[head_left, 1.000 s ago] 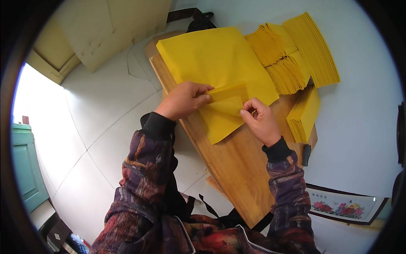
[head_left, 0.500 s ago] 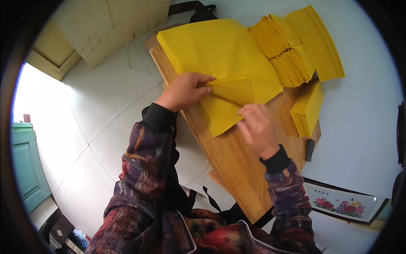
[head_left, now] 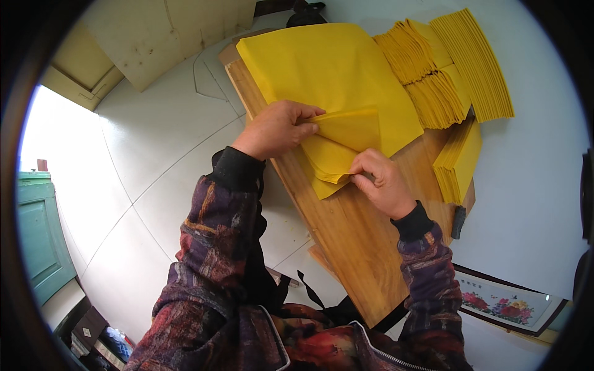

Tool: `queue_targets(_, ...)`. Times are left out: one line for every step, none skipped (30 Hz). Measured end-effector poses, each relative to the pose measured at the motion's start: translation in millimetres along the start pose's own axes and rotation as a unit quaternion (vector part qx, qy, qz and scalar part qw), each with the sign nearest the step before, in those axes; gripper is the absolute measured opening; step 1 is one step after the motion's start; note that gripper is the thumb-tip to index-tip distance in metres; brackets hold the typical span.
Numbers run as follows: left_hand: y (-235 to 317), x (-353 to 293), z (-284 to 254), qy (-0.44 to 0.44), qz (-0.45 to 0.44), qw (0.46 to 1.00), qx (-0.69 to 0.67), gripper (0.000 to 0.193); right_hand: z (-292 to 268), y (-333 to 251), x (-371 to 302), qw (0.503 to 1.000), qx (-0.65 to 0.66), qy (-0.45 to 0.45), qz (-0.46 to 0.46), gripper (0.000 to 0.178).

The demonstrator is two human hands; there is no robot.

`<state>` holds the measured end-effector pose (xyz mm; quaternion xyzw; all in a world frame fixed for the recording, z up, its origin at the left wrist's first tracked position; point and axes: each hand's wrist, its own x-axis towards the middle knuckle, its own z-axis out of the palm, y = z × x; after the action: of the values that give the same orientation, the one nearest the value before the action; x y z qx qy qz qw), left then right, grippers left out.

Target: The person folds yellow paper sheets by hand on a wooden table. They repeatedly fold each sheet in half, smooth the crease, and place the folded sheet into a growing stack on the table.

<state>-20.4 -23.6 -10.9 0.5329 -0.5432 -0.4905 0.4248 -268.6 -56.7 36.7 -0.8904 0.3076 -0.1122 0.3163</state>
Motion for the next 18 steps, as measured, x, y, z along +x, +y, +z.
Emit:
queue_targets(0.0,0.1,-0.8,-0.009,-0.004,1.0,0.016,0.033,-2.7,1.3,1.4,0.999,0.031,-0.021,0.027,0.009)
queue_targets(0.4,0.3,-1.5,-0.016,-0.003,1.0,0.022,0.033,-5.5,2.5,3.0,0.998,0.044,-0.037,0.03,0.008)
queue_targets(0.9,0.3,-1.9,-0.017,-0.009,0.999,0.034,0.033,-8.2,3.7,4.4,0.996,0.056,-0.053,0.034,0.008)
queue_targets(1.6,0.3,-2.2,-0.017,-0.01,0.999,0.035,0.033,-10.6,4.7,5.7,0.994,0.069,-0.069,0.038,0.007)
queue_targets(2.2,0.2,-2.4,-0.018,-0.007,0.999,0.028,0.033,-12.8,5.6,6.9,0.992,0.09,-0.077,0.052,0.007)
queue_targets(2.8,0.2,-2.5,-0.018,-0.01,0.999,0.033,0.033,-14.9,6.4,8.2,0.988,0.111,-0.085,0.065,0.007)
queue_targets(3.2,0.2,-2.5,-0.02,-0.008,0.999,0.028,0.033,-16.9,7.1,9.3,0.984,0.131,-0.092,0.078,0.007)
queue_targets(3.3,0.2,-2.5,-0.021,-0.006,1.0,0.023,0.033,-19.1,7.9,10.5,0.982,0.136,-0.103,0.085,0.007)
queue_targets(3.3,0.2,-2.5,-0.022,-0.007,0.999,0.027,0.032,-21.1,8.6,11.5,0.979,0.141,-0.113,0.091,0.007)
queue_targets(3.2,0.4,-2.6,-0.024,-0.007,0.999,0.031,0.032,-22.5,8.9,12.1,0.976,0.143,-0.122,0.109,0.007)
queue_targets(2.8,0.7,-2.7,-0.025,-0.008,0.999,0.035,0.032,-23.1,9.1,12.4,0.975,0.154,-0.117,0.113,0.009)
queue_targets(2.2,0.7,-2.6,-0.023,-0.01,0.999,0.037,0.031,-23.2,9.0,12.4,0.972,0.162,-0.11,0.129,0.011)
queue_targets(1.5,0.6,-2.2,-0.022,-0.013,0.999,0.038,0.031,-23.3,8.9,12.5,0.97,0.17,-0.103,0.144,0.012)
queue_targets(0.7,0.8,-1.9,-0.019,-0.003,0.999,0.033,0.031,-23.1,8.6,12.6,0.969,0.174,-0.095,0.15,0.013)
queue_targets(-0.2,1.0,-1.3,-0.009,0.0,0.999,0.039,0.032,-22.8,8.2,12.6,0.968,0.178,-0.088,0.156,0.013)
queue_targets(-1.1,1.1,-0.7,0.002,0.016,0.999,0.038,0.032,-22.6,7.9,13.0,0.967,0.183,-0.081,0.161,0.014)
queue_targets(-2.1,1.4,-0.3,0.008,0.02,0.999,0.031,0.033,-22.6,7.5,13.4,0.969,0.182,-0.064,0.156,0.014)
queue_targets(-3.2,1.6,-0.4,0.012,0.03,0.999,0.038,0.033,-22.9,7.2,14.2,0.97,0.182,-0.048,0.151,0.013)
